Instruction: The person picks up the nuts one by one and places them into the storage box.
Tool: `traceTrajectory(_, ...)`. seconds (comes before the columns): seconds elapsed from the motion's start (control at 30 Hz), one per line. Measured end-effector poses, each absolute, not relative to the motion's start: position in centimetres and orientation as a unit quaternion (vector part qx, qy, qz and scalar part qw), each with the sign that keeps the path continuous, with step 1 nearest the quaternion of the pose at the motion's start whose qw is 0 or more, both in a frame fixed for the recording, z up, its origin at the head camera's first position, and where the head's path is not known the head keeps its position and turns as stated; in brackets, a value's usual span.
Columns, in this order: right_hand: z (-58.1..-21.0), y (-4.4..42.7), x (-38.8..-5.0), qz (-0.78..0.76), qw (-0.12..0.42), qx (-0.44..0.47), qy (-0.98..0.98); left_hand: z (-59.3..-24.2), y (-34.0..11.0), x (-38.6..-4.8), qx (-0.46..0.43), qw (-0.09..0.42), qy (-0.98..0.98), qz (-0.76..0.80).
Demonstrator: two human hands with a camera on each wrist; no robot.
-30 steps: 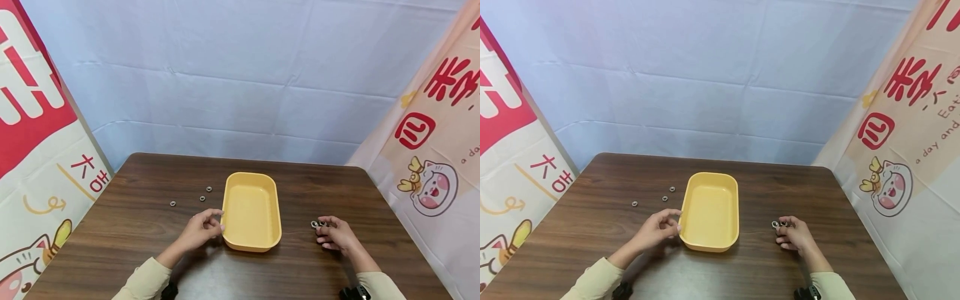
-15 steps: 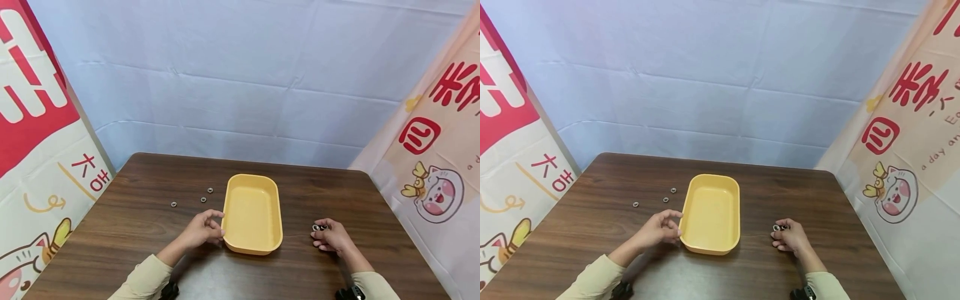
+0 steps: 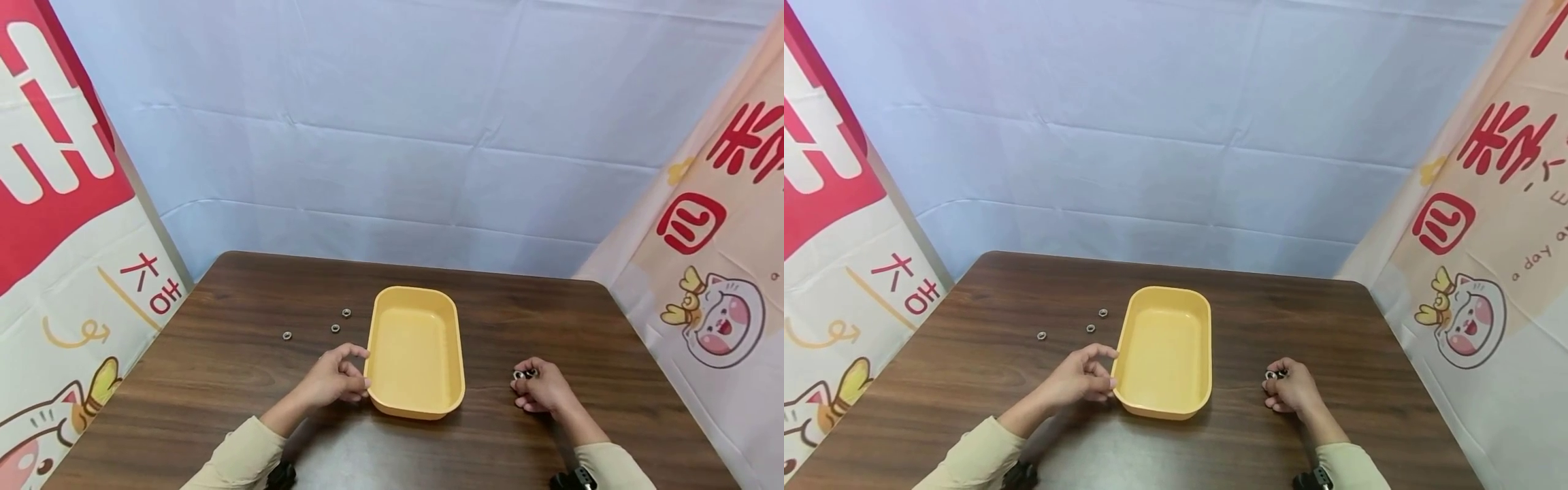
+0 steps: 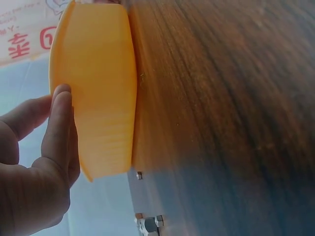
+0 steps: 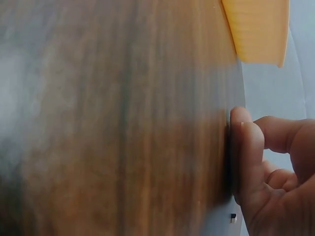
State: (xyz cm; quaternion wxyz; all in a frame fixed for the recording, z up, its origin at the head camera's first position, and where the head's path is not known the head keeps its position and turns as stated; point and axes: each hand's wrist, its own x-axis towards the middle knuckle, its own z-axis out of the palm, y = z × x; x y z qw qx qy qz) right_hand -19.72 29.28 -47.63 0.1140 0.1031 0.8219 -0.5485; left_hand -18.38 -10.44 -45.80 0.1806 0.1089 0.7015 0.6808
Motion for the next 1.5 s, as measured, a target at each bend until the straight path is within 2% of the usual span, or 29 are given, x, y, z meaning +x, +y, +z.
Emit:
traceTrajectory(0.63,-46.2,30.0,-19.2,-0.457,0.078,0.072,0.883,-45.6,-10.4,-18.3,0.120,0.193,0.697,0.680)
traceTrajectory(1.1,-45.1,30.7,-19.1,-0.681,0.093,0.018,0.726,-45.3,-9.9,-18.2,0.119,0.202,0.688,0.687)
traceTrajectory(1.5,-45.5,30.7,-19.1,-0.697,0.099,0.005,0.710,-45.5,-9.6,-17.9,0.115,0.192,0.683,0.695)
